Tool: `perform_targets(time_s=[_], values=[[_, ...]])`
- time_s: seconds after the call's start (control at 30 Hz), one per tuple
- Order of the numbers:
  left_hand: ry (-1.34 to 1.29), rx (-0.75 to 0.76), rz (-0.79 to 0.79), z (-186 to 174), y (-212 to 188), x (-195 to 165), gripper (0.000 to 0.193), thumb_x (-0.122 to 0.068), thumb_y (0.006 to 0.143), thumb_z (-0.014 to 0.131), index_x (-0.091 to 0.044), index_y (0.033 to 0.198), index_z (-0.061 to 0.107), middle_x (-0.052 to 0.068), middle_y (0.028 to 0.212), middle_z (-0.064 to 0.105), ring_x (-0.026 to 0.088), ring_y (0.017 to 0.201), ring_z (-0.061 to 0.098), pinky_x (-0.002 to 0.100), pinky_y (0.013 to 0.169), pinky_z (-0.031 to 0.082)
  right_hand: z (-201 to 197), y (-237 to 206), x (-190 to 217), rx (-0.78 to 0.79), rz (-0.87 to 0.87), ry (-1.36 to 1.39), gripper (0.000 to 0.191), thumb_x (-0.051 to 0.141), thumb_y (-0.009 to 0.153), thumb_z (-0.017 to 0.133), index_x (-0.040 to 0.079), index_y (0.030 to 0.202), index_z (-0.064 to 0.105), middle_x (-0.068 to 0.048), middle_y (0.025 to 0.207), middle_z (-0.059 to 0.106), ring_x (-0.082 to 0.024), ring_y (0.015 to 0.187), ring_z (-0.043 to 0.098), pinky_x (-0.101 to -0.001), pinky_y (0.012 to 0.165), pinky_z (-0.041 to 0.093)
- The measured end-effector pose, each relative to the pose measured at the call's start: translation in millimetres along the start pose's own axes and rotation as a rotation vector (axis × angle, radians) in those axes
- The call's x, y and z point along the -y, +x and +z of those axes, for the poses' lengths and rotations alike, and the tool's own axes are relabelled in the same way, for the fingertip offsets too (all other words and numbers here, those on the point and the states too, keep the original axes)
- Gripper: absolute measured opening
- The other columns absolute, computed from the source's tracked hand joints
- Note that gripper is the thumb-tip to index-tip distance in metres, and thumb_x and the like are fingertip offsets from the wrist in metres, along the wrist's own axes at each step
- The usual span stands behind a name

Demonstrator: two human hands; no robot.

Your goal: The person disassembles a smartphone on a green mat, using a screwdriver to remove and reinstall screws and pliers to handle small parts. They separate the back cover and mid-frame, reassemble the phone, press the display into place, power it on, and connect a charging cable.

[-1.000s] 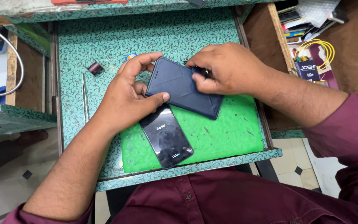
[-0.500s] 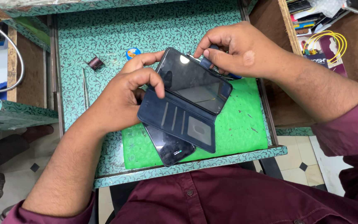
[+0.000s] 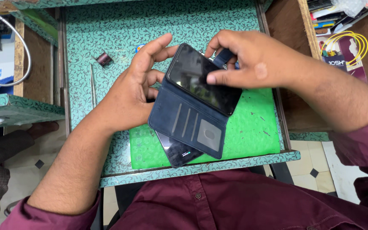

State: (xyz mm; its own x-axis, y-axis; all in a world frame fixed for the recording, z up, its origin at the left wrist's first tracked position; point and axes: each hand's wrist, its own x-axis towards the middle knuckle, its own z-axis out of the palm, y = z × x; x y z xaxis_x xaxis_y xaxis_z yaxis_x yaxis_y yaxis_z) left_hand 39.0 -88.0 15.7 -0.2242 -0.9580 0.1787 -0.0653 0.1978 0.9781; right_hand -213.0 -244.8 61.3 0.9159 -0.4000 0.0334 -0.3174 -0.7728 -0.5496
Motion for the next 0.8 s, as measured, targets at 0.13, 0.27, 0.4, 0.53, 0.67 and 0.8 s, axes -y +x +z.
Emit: perform_targets(time_s=[0.13, 0.27, 0.4, 0.53, 0.67, 0.8], values=[[-0.095, 0.018, 0.022, -2, 0, 2, 0.113, 0.012, 0.084, 0.08, -0.019, 0.17, 0.013, 0.016, 0.176, 0.03, 0.009, 0.103, 0.059, 0.026, 0.085, 0.056, 7, -7, 20, 0.087, 0.126, -0.279, 0.089, 0.056, 0.065, 0.087, 0.004, 0.125, 0.047, -0.016, 0.077, 0.067, -0.033, 0.07, 0.068, -0.0459, 0.061, 0.052], [-0.148, 0.045, 0.028, 0, -1, 2, 0.112, 0.014, 0.087, 0.074, -0.02, 0.17, 0.007, 0.016, 0.178, 0.025, 0.008, 0.103, 0.061, 0.028, 0.089, 0.061, 8, -9, 29, 0.078, 0.082, -0.239, 0.089, 0.053, 0.064, 0.088, 0.003, 0.124, 0.046, -0.019, 0.087, 0.066, -0.037, 0.073, 0.068, -0.0477, 0.064, 0.052], [-0.29, 0.059, 0.082, 4, -1, -3, 0.11, 0.015, 0.093, 0.072, -0.021, 0.169, 0.002, 0.016, 0.179, 0.02, 0.008, 0.104, 0.062, 0.027, 0.091, 0.06, 9, -10, 26, 0.018, -0.006, -0.169, 0.088, 0.04, 0.062, 0.091, 0.001, 0.127, 0.046, -0.021, 0.105, 0.065, -0.034, 0.09, 0.069, -0.0442, 0.071, 0.055], [-0.523, -0.019, 0.106, 7, -1, -8, 0.113, 0.008, 0.092, 0.074, -0.022, 0.168, -0.003, 0.015, 0.181, 0.014, 0.013, 0.111, 0.066, 0.029, 0.095, 0.06, 5, -12, 15, -0.006, -0.096, 0.161, 0.08, 0.021, 0.069, 0.086, 0.003, 0.136, 0.047, -0.016, 0.134, 0.062, -0.026, 0.117, 0.066, -0.0385, 0.085, 0.059], [-0.5, 0.051, 0.169, 2, -5, -10, 0.105, 0.001, 0.095, 0.08, -0.019, 0.166, 0.005, 0.013, 0.174, 0.021, 0.019, 0.119, 0.07, 0.028, 0.094, 0.06, 0, -16, 5, -0.052, -0.197, 0.458, 0.083, 0.019, 0.08, 0.083, 0.004, 0.148, 0.037, -0.01, 0.134, 0.058, -0.02, 0.126, 0.061, -0.0373, 0.109, 0.053], [-0.411, 0.197, 0.161, 5, -8, -7, 0.071, -0.003, 0.099, 0.082, -0.006, 0.155, 0.04, 0.017, 0.156, 0.047, 0.021, 0.123, 0.069, 0.033, 0.102, 0.062, -3, -14, -10, -0.111, -0.355, 0.57, 0.072, 0.024, 0.091, 0.084, 0.006, 0.144, 0.04, -0.012, 0.14, 0.055, -0.02, 0.13, 0.06, -0.0368, 0.112, 0.054]])
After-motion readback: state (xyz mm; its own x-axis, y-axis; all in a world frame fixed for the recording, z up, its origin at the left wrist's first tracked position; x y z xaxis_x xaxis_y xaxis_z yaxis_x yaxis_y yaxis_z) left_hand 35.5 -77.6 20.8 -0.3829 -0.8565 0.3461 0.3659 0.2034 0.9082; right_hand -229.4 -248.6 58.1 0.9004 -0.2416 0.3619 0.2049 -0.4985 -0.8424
